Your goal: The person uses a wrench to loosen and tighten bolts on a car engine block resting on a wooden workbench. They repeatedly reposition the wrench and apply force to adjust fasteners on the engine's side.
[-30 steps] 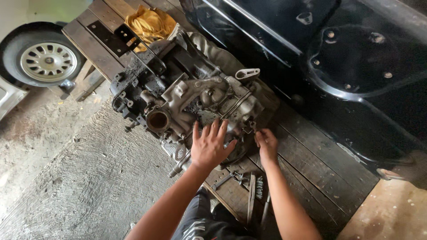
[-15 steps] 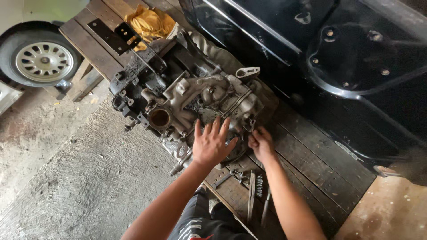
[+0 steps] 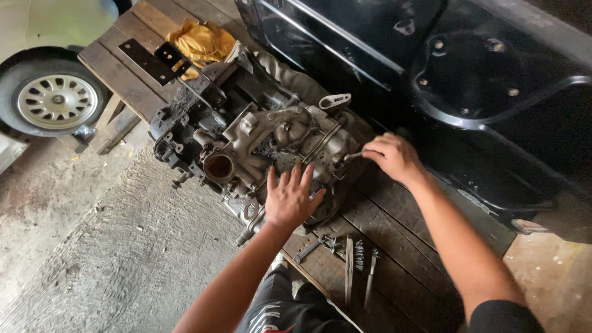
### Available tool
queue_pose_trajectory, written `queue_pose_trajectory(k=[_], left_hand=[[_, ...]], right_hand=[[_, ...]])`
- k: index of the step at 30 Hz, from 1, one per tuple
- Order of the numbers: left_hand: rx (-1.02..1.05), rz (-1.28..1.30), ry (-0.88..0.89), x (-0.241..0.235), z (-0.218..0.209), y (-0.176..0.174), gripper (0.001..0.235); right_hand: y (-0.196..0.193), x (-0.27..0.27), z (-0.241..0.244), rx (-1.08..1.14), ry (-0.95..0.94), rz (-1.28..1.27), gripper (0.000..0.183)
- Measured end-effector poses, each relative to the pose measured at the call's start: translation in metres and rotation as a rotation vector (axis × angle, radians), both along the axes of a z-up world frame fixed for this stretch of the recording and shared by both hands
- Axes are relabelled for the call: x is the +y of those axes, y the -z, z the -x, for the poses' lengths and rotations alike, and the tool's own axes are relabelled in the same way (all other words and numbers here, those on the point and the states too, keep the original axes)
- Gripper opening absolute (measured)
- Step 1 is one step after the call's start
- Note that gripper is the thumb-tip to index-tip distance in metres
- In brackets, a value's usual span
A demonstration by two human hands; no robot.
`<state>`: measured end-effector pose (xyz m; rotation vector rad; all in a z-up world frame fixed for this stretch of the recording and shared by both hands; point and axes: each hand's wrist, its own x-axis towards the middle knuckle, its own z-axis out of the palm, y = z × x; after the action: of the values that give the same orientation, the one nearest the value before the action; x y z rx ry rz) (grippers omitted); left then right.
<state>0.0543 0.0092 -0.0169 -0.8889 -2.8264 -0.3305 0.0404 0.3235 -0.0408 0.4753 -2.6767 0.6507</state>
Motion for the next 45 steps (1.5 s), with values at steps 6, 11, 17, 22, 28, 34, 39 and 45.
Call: queue_pose_trajectory(k=[6,11,17,22,28,34,39,45], left_hand=[[-0.093,0.042,-0.011,0.001,0.003,-0.002,0.073],[-0.082,0.062,-0.002,0.0,0.003,-0.004,0.074],[-0.047,0.0,-0.018,0.001,0.001,-0.006,0.073],[-0.029,-0.031,-0.021,0.0,0.0,-0.004,0.073],[0.025,-0.083,-0.025,0.001,-0.001,-0.001,0.07],[-0.018,-0.024,-0.021,0.002,0.001,-0.001,0.072],[-0.055,0.048,-0.028,0.002,0.002,-0.001,0.074],[-0.02,0.011,-0.021,0.002,0.002,0.0,0.072]], right_hand=[[-0.049,-0.022,-0.014,0.183,0.049,-0.069,0.01],[0.048,-0.046,-0.053,-0.098,0.371,0.867,0.012],[0.14,-0.096,-0.087,-0.507,0.491,1.684,0.013],[0.139,-0.122,-0.079,-0.496,0.488,1.788,0.012],[0.126,-0.133,-0.081,-0.451,0.472,1.831,0.009],[0.121,-0.134,-0.079,-0.439,0.454,1.849,0.011],[0.123,-0.131,-0.079,-0.469,0.464,1.838,0.009],[0.128,-0.133,-0.076,-0.444,0.381,1.89,0.01]])
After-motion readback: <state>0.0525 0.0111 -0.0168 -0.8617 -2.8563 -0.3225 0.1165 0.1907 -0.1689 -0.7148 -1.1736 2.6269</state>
